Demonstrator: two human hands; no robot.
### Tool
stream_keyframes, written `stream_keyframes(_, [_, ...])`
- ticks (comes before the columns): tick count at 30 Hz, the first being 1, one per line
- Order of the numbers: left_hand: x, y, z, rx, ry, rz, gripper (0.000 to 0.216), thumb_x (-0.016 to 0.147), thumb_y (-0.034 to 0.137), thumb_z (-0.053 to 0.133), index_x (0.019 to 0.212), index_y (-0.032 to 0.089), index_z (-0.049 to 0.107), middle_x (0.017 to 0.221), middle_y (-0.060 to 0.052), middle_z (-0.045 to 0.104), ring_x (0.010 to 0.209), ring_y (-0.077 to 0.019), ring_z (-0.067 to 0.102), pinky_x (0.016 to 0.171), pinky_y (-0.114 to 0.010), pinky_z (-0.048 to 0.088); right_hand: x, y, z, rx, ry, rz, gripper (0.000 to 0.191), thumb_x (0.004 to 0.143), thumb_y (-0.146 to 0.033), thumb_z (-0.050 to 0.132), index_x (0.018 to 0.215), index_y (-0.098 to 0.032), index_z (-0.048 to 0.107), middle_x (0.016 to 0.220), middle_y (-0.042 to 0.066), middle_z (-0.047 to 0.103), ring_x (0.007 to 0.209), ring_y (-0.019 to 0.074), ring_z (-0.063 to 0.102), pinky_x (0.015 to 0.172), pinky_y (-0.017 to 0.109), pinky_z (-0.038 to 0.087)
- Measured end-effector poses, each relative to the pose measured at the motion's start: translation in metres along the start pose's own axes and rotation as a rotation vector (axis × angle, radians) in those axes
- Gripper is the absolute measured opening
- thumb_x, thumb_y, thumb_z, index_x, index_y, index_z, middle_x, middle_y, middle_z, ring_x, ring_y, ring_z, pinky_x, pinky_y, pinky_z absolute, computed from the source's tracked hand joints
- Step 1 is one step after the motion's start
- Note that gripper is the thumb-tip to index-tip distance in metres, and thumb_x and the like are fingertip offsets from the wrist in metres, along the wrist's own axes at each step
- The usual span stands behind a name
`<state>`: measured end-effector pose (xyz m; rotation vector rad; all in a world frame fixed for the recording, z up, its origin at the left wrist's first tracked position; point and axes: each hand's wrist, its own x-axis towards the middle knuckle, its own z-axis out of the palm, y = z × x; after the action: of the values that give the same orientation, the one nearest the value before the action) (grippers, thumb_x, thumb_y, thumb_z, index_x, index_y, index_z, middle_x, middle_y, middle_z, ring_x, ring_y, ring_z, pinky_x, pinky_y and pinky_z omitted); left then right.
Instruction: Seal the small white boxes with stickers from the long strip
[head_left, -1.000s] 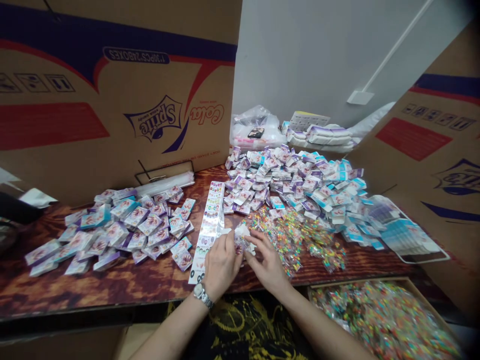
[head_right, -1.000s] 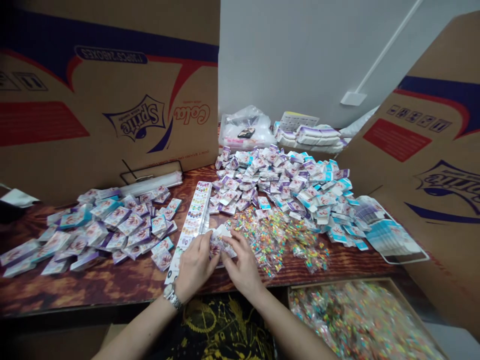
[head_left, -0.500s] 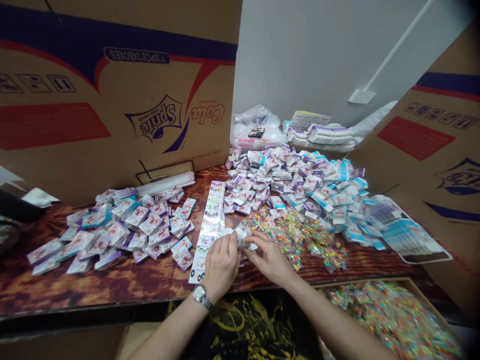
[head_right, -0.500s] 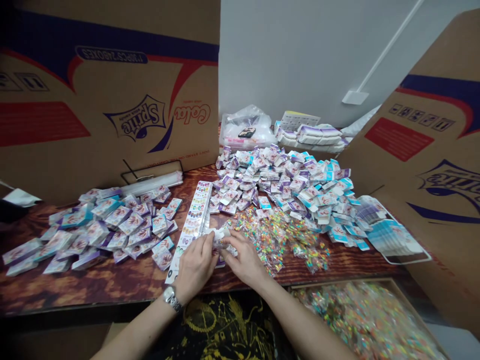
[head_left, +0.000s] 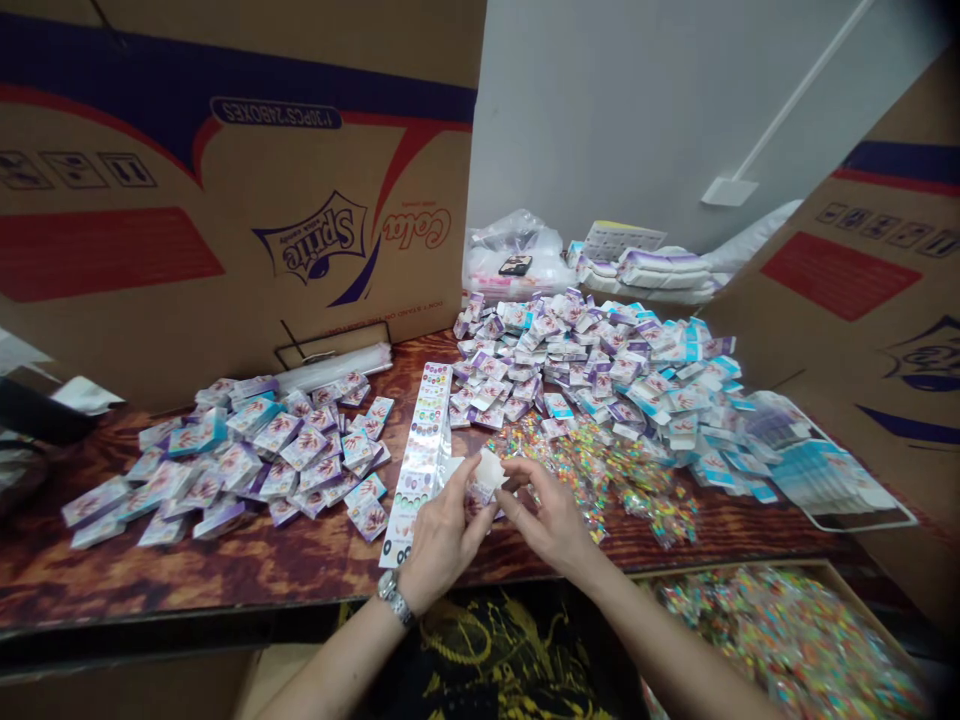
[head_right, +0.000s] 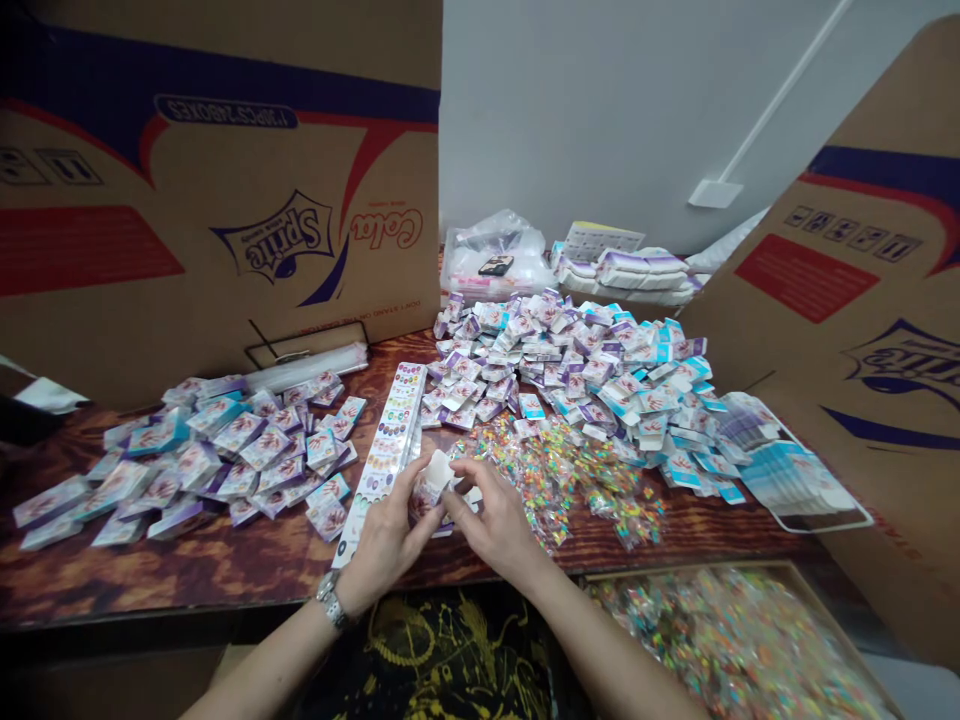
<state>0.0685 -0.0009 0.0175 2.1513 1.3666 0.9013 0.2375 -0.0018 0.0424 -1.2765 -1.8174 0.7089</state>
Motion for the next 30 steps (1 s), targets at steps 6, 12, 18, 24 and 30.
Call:
stream_keyframes(6, [0.003, 0.000, -0.005, -0.127, 0.049, -0.061, 0.049, 0.083, 0.030, 0.055, 0.126, 0.021, 0.033, 0.086, -0.001, 0.060, 0.065, -0.0128, 0.057, 0.063, -0.025, 0.047, -0.001, -0.001, -0.006, -0.240, 0.042, -0.262, 0.029, 0.088, -0.022, 0.047, 0.115, -0.024, 0.058, 0.117, 0.011, 0.055, 0.109, 0.0225, 0.053, 0.090, 0.039, 0.047])
stream_keyframes(12, [0.003, 0.001, -0.008, -0.137, 0.073, 0.039, 0.048, 0.080, 0.022, 0.055, 0.124, 0.022, 0.035, 0.100, -0.004, 0.059, 0.071, -0.0125, 0.058, 0.068, -0.026, 0.048, 0.000, -0.007, -0.007, -0.321, 0.054, -0.342, 0.030, 0.086, -0.022, 0.053, 0.115, -0.024, 0.060, 0.117, 0.012, 0.056, 0.107, 0.0237, 0.054, 0.090, 0.040, 0.046])
stream_keyframes(18, [0.001, 0.000, -0.006, -0.086, 0.007, 0.101, 0.030, 0.081, 0.023, 0.055, 0.108, 0.021, 0.041, 0.088, -0.002, 0.060, 0.070, -0.0141, 0.060, 0.064, -0.025, 0.048, 0.002, -0.019, -0.003, 0.141, -0.088, 0.003, 0.025, 0.091, -0.032, 0.043, 0.106, -0.024, 0.062, 0.102, 0.005, 0.062, 0.096, 0.0184, 0.059, 0.084, 0.032, 0.049])
stream_keyframes(24, [-0.002, -0.002, -0.006, 0.090, 0.012, 0.157, 0.031, 0.087, 0.025, 0.049, 0.115, 0.019, 0.038, 0.090, -0.006, 0.061, 0.074, -0.0187, 0.063, 0.062, -0.029, 0.050, 0.014, -0.017, 0.003, 0.449, -0.070, 0.311, 0.023, 0.083, -0.037, 0.055, 0.096, -0.021, 0.065, 0.089, 0.003, 0.066, 0.082, 0.0171, 0.061, 0.075, 0.029, 0.050])
stream_keyframes(30, [-0.004, 0.000, -0.001, 0.114, 0.005, 0.073, 0.064, 0.086, 0.027, 0.049, 0.138, 0.014, 0.014, 0.101, -0.013, 0.062, 0.083, -0.0222, 0.064, 0.069, -0.033, 0.052, 0.018, -0.020, 0.001, 0.348, -0.070, 0.296, 0.014, 0.078, -0.026, 0.059, 0.087, -0.020, 0.068, 0.081, 0.002, 0.067, 0.074, 0.0163, 0.062, 0.069, 0.029, 0.050])
